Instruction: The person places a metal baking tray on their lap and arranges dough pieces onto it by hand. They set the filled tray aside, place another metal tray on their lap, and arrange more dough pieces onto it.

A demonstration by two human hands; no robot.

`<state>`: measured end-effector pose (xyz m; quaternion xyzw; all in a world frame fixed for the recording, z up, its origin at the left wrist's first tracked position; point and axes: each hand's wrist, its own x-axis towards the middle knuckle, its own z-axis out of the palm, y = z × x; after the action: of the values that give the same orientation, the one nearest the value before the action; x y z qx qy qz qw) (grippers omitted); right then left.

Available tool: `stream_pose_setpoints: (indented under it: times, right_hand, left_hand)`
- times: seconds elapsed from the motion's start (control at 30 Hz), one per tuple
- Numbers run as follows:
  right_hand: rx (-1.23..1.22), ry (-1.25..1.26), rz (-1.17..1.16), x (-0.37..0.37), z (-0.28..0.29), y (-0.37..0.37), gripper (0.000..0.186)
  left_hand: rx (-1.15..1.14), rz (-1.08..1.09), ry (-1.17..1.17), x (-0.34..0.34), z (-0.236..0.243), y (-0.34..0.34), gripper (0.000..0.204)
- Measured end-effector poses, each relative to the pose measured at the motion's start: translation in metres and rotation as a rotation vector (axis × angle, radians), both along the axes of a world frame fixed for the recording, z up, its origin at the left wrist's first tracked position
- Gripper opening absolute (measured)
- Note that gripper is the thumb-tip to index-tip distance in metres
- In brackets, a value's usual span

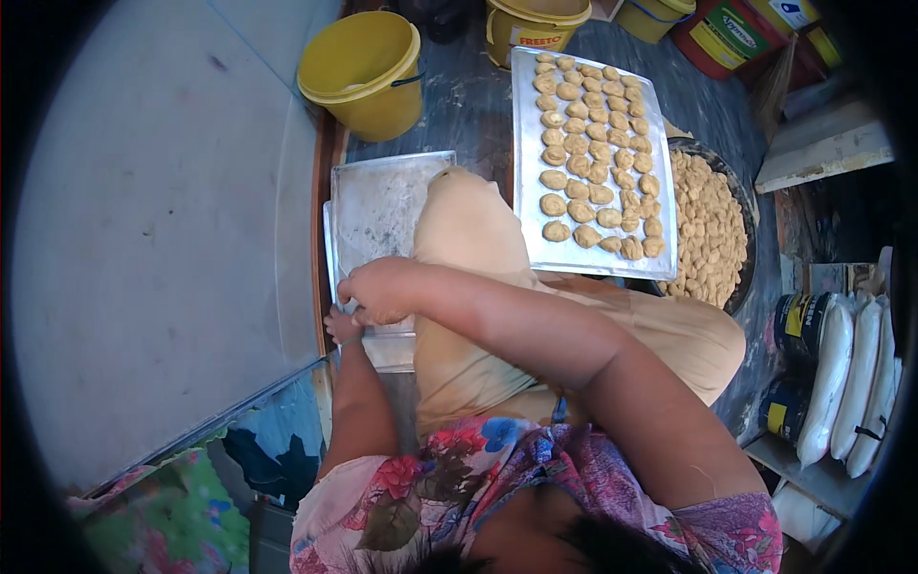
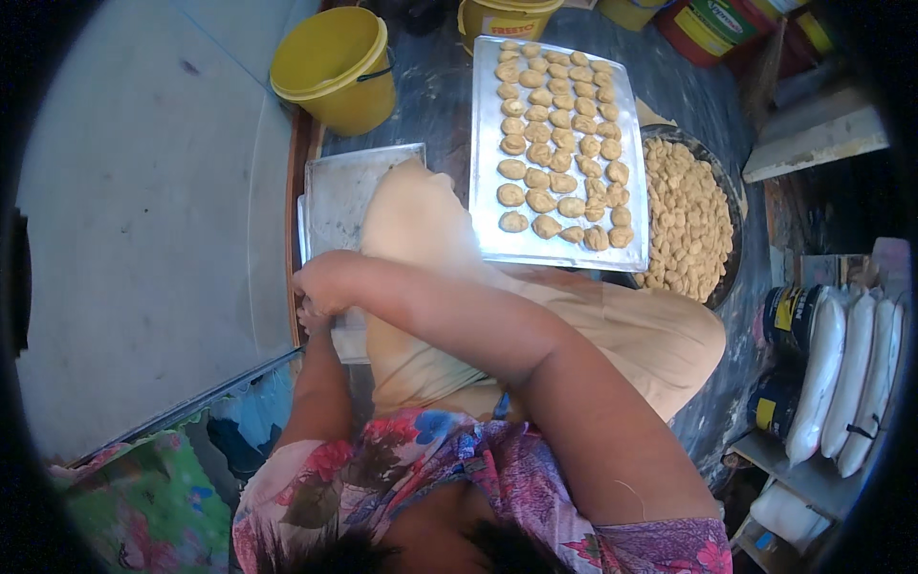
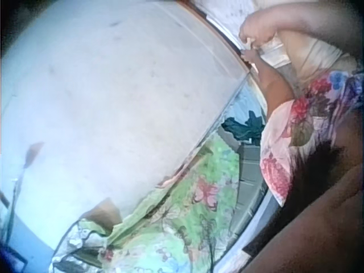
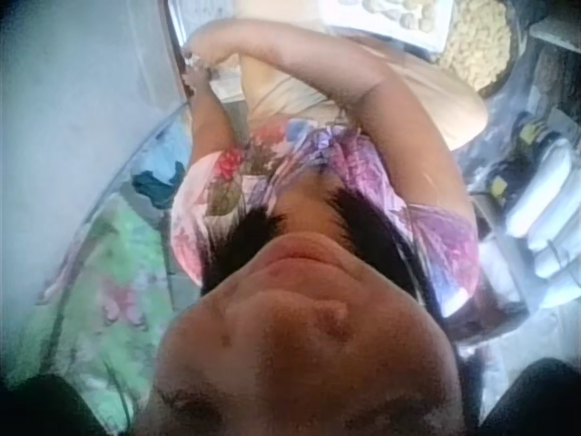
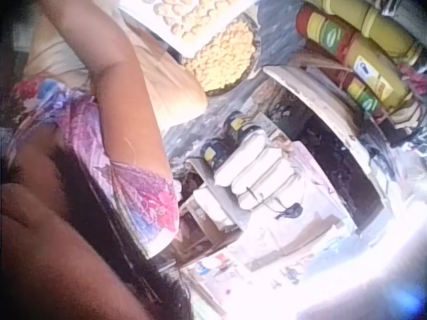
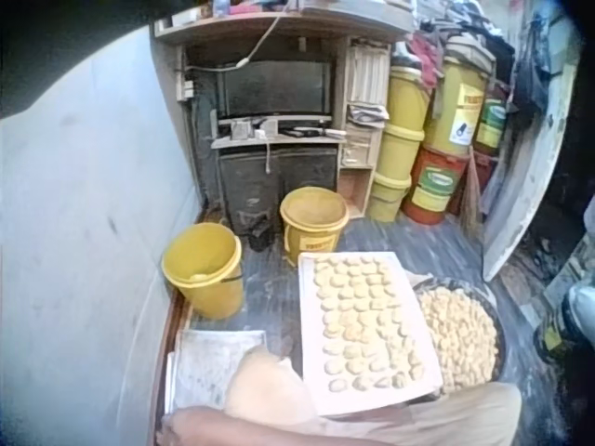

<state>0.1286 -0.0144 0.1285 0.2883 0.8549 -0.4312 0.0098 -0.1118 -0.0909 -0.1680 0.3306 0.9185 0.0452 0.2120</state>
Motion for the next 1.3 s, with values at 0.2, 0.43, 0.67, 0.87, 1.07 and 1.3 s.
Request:
stream_pose_setpoints:
  times: [0.2,0.43,0.67,0.87,1.07,1.3]
  right_hand:
    - [-0.01,0.048,0.002,0.005,0.0,-0.002,0.043]
    - [0.013,0.1,-0.071,0.007,0.007,-0.004,0.043]
    - [-0.01,0.696,-0.3,0.034,0.008,-0.006,0.033]
    - [0.221,0.902,-0.856,0.143,0.03,0.004,0.031]
    - [0.267,0.914,-1.109,0.237,0.054,0.009,0.039]
    - [-0.026,1.169,-1.067,0.353,0.068,-0.018,0.06]
  left_hand:
    - [-0.053,-0.001,-0.022,-0.019,0.022,-0.015,0.082]
    - [0.478,-0.193,-0.745,-0.009,0.117,-0.025,0.044]
    - [0.588,-0.401,-0.31,0.081,0.303,-0.009,0.033]
    - [0.888,-0.38,-0.14,0.068,0.412,-0.01,0.036]
    - [1.466,-0.296,-0.55,0.109,0.486,0.012,0.03]
    - [1.402,-0.399,-1.245,0.198,0.462,0.034,0.036]
